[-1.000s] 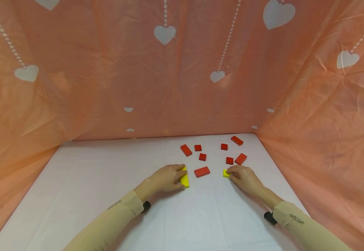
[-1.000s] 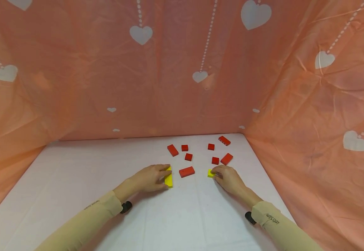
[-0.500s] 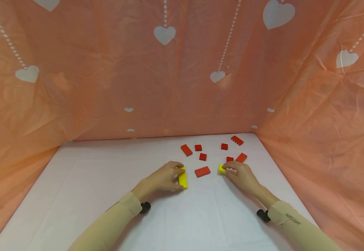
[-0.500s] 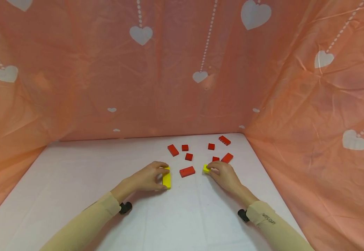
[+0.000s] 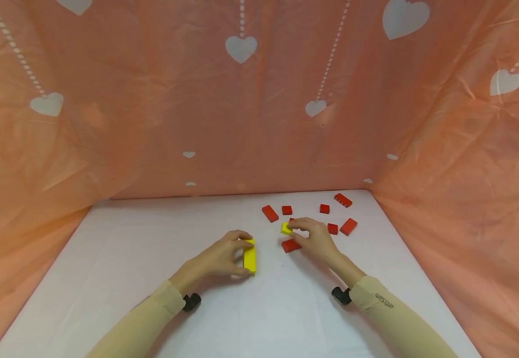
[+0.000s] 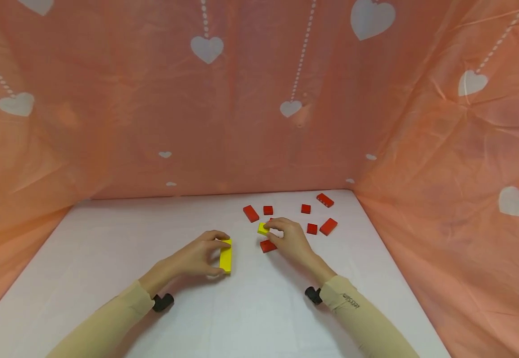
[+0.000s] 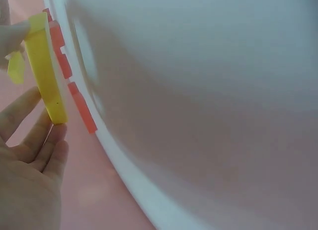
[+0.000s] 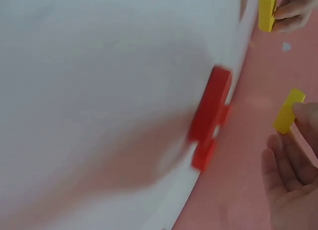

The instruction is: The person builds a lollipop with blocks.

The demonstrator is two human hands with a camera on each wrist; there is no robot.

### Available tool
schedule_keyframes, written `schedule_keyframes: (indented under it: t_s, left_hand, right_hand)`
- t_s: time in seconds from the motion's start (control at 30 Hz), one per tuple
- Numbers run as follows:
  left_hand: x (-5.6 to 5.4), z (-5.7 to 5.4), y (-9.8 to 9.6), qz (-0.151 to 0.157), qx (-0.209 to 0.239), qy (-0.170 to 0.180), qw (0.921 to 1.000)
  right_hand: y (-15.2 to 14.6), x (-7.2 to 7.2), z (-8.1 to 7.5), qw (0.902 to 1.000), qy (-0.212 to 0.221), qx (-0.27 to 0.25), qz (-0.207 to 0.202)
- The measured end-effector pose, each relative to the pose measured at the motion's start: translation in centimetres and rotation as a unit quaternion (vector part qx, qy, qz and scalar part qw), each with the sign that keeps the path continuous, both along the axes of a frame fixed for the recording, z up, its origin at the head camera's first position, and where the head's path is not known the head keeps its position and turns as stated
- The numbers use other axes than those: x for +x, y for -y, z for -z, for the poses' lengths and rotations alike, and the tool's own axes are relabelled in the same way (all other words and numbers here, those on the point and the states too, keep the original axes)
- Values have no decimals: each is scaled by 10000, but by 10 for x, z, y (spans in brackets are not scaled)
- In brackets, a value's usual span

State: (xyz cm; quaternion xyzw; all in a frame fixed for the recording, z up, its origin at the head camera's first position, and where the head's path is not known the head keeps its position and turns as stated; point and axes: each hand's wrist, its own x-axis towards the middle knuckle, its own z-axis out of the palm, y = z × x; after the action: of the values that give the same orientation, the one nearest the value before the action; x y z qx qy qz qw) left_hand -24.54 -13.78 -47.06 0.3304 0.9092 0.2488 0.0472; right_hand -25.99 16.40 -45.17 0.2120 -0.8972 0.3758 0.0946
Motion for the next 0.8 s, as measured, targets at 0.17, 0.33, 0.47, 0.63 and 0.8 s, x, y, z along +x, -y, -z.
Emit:
schedule_keyframes:
  t_s: [0.17, 0.33, 0.47, 0.63, 0.8]
  left_hand:
    - [8, -1, 13, -1, 9, 113, 9999]
    - [17, 1, 22, -47, -51, 212, 9998]
    - [24, 4, 26, -50, -95, 248, 9996]
    - [31, 4, 28, -6, -92, 250, 9996]
    - [36, 6, 29, 73, -130, 314, 9994]
  right_hand:
    - [29, -7, 0, 9996, 111, 74, -250]
    - [56, -11, 3, 9984, 179, 231, -481]
    - [74, -12, 5, 9956, 477, 317, -739]
    - [89, -14, 9, 9912, 683, 484, -1026]
    - [99, -17, 14, 9874, 743, 634, -1246]
